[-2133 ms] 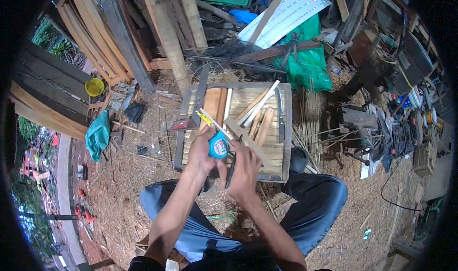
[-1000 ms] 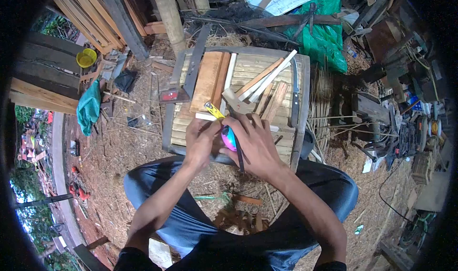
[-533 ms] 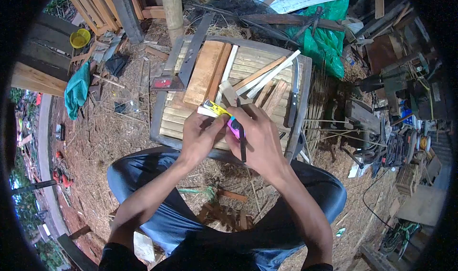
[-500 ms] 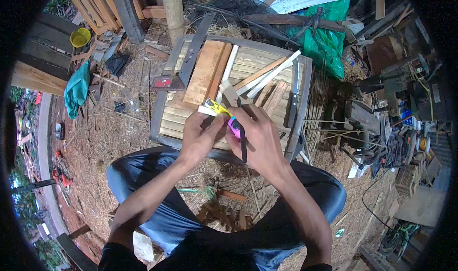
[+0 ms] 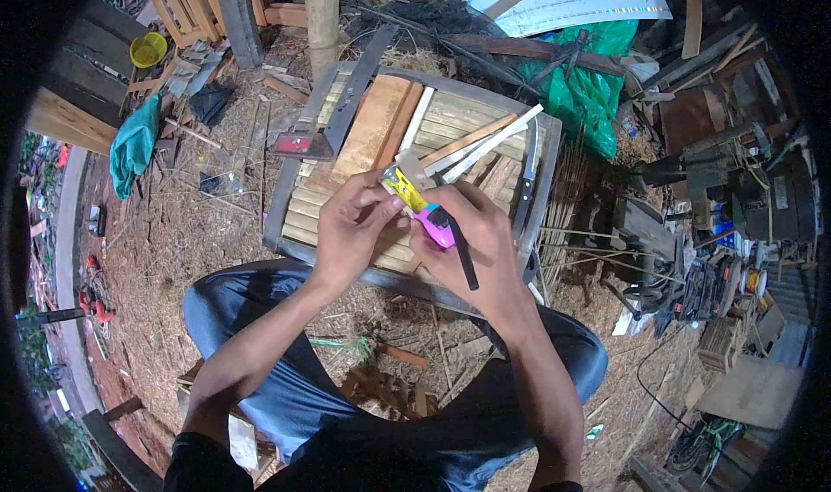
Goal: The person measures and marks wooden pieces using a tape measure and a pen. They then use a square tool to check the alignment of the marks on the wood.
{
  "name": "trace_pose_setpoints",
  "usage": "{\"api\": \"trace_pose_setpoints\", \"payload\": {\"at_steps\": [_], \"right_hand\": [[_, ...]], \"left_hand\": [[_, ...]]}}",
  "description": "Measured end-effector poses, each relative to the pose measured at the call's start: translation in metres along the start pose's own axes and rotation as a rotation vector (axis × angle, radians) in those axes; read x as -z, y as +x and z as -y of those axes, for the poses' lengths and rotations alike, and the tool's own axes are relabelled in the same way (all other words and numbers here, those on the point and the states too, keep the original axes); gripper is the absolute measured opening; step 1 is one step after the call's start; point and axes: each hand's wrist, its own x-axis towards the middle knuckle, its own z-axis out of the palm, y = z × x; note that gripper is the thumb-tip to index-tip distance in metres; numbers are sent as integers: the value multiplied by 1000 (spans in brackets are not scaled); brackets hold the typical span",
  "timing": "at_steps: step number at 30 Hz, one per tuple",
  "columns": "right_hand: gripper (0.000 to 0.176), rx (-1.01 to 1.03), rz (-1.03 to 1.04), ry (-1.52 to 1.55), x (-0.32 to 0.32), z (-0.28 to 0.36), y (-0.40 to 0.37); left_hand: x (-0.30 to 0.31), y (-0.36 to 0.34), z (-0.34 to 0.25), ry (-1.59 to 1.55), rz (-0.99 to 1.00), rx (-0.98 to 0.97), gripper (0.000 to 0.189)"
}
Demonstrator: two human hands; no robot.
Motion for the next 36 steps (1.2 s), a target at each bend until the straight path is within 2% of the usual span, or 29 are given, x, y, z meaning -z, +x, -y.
{"api": "trace_pose_setpoints", "payload": {"at_steps": [9,11,18,20,22,24,26,30,32,36], "right_hand": [[26,-62,47,-39,1,1,-3],[27,-75,52,-47,0,0,-4],[24,-95,117,-128,3,-1,-5],[23,-100,127,-141,6,-2,-7],[24,-9,189,-179,5,-4,-9],[23,-53,182,-175,2,-2,-11],[24,-40,180,-201,3,-4,-12],[27,-104,233,-244,-1,-11,-24],[30,-97,216,-240,-6,-19,-31],[28,-24,163,-195,-12,-31,-42]], "left_hand": [[2,-1,0,67,-17,-44,44],[3,-2,-2,167,-7,-38,47],[8,-1,-4,204,80,-53,39],[12,2,-10,-87,106,122,37],[18,10,-10,4,106,187,35],[22,13,-12,36,191,209,34],[20,12,-8,8,185,202,32],[23,7,9,2,134,262,31],[25,2,15,-30,21,311,32],[26,0,21,12,21,367,33]]}}
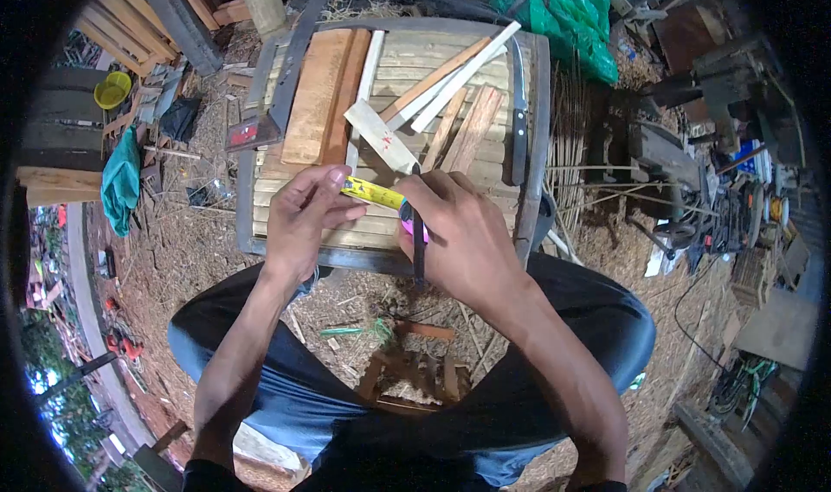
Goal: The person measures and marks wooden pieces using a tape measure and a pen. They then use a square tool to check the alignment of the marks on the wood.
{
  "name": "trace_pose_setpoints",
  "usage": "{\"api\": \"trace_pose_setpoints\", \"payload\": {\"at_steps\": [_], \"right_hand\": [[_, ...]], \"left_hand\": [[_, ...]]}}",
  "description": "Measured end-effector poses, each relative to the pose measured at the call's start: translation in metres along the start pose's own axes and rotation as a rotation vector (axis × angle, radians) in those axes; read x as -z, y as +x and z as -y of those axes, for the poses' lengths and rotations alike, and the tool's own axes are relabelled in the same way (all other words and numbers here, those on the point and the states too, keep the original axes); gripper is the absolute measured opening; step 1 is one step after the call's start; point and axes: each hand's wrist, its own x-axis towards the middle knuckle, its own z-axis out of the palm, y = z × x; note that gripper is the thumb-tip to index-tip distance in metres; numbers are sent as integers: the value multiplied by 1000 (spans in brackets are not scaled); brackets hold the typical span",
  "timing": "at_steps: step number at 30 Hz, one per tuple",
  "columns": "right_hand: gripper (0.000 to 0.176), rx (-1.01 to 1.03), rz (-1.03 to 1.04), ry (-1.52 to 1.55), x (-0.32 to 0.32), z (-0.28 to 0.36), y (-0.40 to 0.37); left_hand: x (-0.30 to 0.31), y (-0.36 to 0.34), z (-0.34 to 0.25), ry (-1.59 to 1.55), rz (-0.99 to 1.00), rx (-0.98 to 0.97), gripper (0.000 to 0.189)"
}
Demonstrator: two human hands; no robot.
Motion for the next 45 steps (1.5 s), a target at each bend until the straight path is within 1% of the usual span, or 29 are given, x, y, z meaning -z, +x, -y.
{"api": "trace_pose_setpoints", "payload": {"at_steps": [1,3,5,6,8,9,12,14,17,20,21,23,24,26,30,32,34,36,37,39,43,45], "right_hand": [[30,-80,37,68,2,4,-1],[31,-89,15,114,-1,3,-3],[32,-105,17,168,1,2,-4],[32,-109,18,167,0,1,-5],[33,-80,-19,142,-2,-1,-6],[33,-82,-18,139,-1,0,-6],[34,-102,34,119,2,1,-6],[33,-36,61,-35,4,-1,-5],[29,-84,18,-17,1,0,-8],[30,-67,60,-41,2,1,-8],[30,-66,60,-38,3,2,-7],[29,-49,90,-171,5,4,-5],[29,-48,92,-170,6,6,-4],[31,-3,51,-255,7,11,-3],[34,50,-18,-312,-2,11,-2],[35,138,-84,-227,-9,6,-3],[37,135,-99,-187,-12,5,-6],[37,110,-104,-61,-12,6,-6],[37,113,-102,-61,-12,8,-7],[31,130,-101,-40,-12,13,-8],[31,140,-97,-8,-14,8,-9],[34,-42,-217,125,-21,8,-13]], "left_hand": [[-2,-1,-2,18,1,-12,32],[-1,-2,-3,45,-1,-21,32],[0,-2,-3,-78,94,-56,29],[-1,-1,-1,-79,96,-54,29],[0,1,1,17,169,-158,24],[2,2,1,14,172,-158,24],[5,3,1,33,165,-122,26],[4,1,-3,4,109,6,23],[5,1,-2,-52,89,44,22],[9,3,-2,-93,65,91,22],[10,4,-1,-91,62,92,22],[12,5,-1,-75,84,113,19],[11,4,-2,-76,81,113,19],[9,2,-7,-67,90,110,20],[10,1,-7,-77,126,105,20],[10,1,-5,-78,138,106,21],[9,1,-1,-102,127,118,20],[11,1,-2,-128,111,125,20],[10,0,-5,-124,124,137,21],[10,1,-7,-119,139,150,22],[10,0,-8,-151,170,167,26],[10,0,-10,-152,179,183,28]]}}
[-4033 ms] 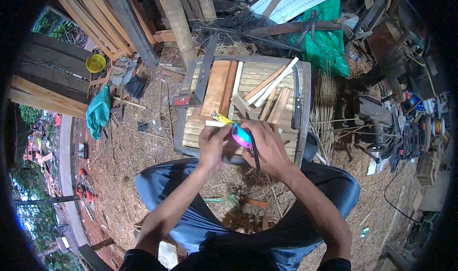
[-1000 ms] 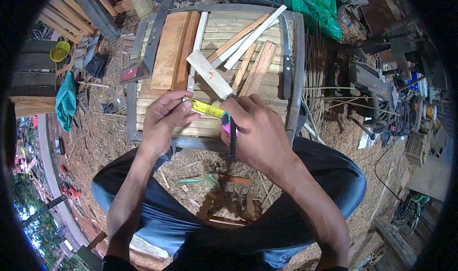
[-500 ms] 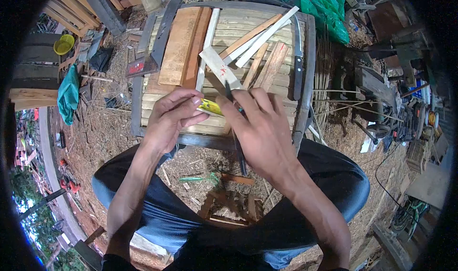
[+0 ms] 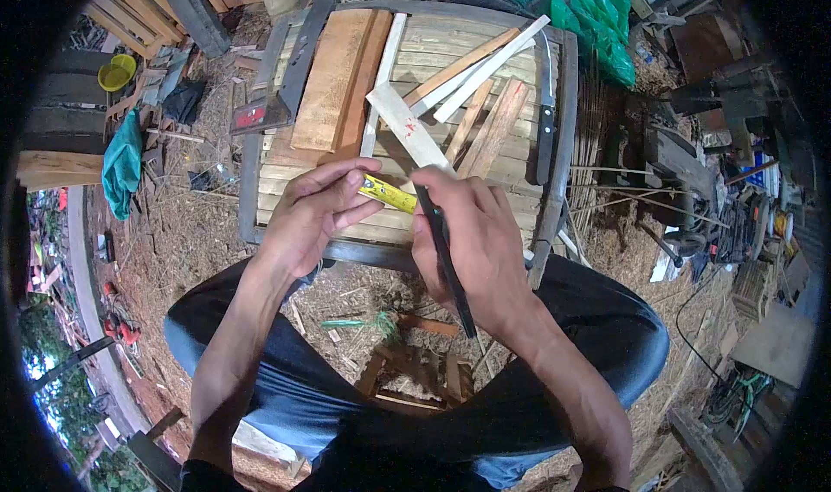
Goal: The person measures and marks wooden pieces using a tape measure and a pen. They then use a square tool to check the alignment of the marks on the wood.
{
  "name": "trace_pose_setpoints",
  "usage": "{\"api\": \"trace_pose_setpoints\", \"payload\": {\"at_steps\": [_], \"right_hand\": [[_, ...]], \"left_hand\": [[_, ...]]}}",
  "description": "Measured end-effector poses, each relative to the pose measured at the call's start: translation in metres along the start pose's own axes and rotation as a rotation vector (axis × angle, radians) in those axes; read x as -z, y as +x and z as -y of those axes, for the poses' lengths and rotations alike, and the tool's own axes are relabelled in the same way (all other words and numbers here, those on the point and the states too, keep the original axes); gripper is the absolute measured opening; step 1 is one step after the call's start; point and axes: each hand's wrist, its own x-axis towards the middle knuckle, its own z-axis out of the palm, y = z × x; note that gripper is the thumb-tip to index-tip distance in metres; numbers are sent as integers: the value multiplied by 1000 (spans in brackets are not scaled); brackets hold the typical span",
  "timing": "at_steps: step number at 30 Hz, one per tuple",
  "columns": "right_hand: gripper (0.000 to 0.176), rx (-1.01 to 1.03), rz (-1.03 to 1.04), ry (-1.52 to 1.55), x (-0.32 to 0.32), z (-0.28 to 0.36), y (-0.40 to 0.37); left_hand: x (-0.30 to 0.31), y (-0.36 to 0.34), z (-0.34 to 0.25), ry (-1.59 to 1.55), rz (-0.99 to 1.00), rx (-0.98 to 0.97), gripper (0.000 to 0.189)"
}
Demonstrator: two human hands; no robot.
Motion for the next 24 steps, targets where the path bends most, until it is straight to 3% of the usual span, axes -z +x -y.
{"api": "trace_pose_setpoints", "payload": {"at_steps": [3,7,9,15,19,21,24], "right_hand": [[36,27,-34,51,-3,-4,-6],[26,260,-18,-81,-4,-3,-3],[26,240,-10,-96,2,1,-1],[22,447,238,-366,13,4,1],[25,244,389,-374,23,15,2],[33,207,370,-365,27,11,0],[38,15,325,-61,47,9,5]], "left_hand": [[1,-1,0,0,-7,-20,31],[5,2,6,15,60,-60,32],[6,2,7,15,79,-81,32],[3,1,6,49,31,-85,31],[2,3,7,77,-15,-92,31],[3,3,9,88,-28,-104,30],[4,6,12,128,-105,-141,28]]}}
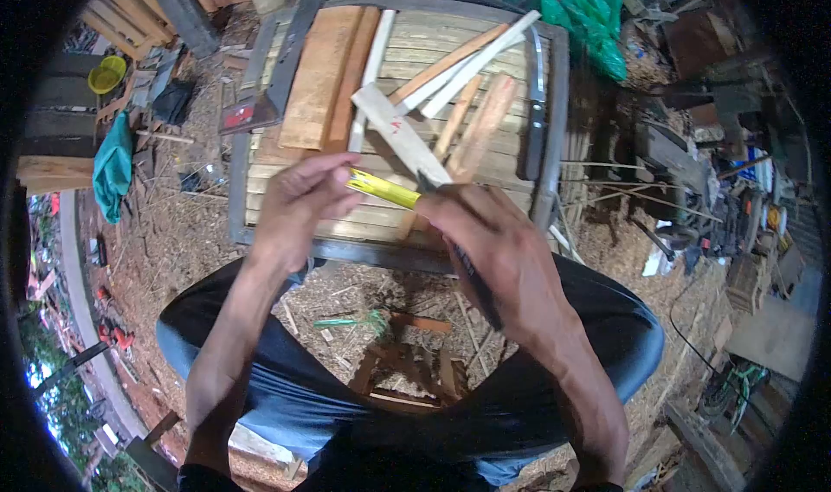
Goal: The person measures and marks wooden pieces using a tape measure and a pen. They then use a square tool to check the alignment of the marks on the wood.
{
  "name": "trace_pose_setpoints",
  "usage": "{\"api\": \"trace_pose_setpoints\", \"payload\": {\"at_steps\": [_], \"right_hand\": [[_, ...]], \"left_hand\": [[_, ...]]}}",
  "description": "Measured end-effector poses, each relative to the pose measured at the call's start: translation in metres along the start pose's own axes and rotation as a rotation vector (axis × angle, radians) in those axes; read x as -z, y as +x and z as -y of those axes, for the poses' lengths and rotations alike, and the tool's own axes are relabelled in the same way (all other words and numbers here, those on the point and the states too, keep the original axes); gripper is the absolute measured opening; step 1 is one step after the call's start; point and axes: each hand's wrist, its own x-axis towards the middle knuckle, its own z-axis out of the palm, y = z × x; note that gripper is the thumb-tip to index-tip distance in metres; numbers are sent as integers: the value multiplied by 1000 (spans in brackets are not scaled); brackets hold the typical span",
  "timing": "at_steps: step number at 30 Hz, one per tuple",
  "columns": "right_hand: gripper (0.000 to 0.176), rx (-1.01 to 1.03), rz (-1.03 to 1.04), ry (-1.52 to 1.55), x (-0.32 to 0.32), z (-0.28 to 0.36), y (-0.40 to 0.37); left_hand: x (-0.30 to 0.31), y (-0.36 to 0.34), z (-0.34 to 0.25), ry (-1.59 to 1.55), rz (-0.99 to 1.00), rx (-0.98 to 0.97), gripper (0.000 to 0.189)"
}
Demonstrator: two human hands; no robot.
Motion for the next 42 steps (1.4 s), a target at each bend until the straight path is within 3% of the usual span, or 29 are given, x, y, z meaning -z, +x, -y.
{"api": "trace_pose_setpoints", "payload": {"at_steps": [4,9,12,23,28,32,34,39,42], "right_hand": [[37,-118,-62,125,21,-17,-13],[39,-171,-162,48,30,-40,-29],[41,-261,-177,104,39,-39,-33],[41,-289,-205,-1,40,-44,-47],[40,-150,-130,-162,33,-38,-40],[39,-170,-117,-134,32,-39,-38],[45,-185,-61,-275,36,-37,-39],[51,-183,-79,-288,36,-37,-40],[40,-246,-155,-267,38,-20,-30]], "left_hand": [[6,0,-10,35,-57,-54,29],[10,-2,-12,41,-179,-68,25],[12,-3,-6,40,-152,-86,31],[12,-1,-4,18,-153,-84,28],[11,-1,-4,30,-145,-60,28],[10,-3,-7,39,-156,-43,30],[10,-3,-8,38,-163,-40,31],[12,-3,-8,34,-121,-36,31],[12,-3,-6,3,-114,-68,29]]}}
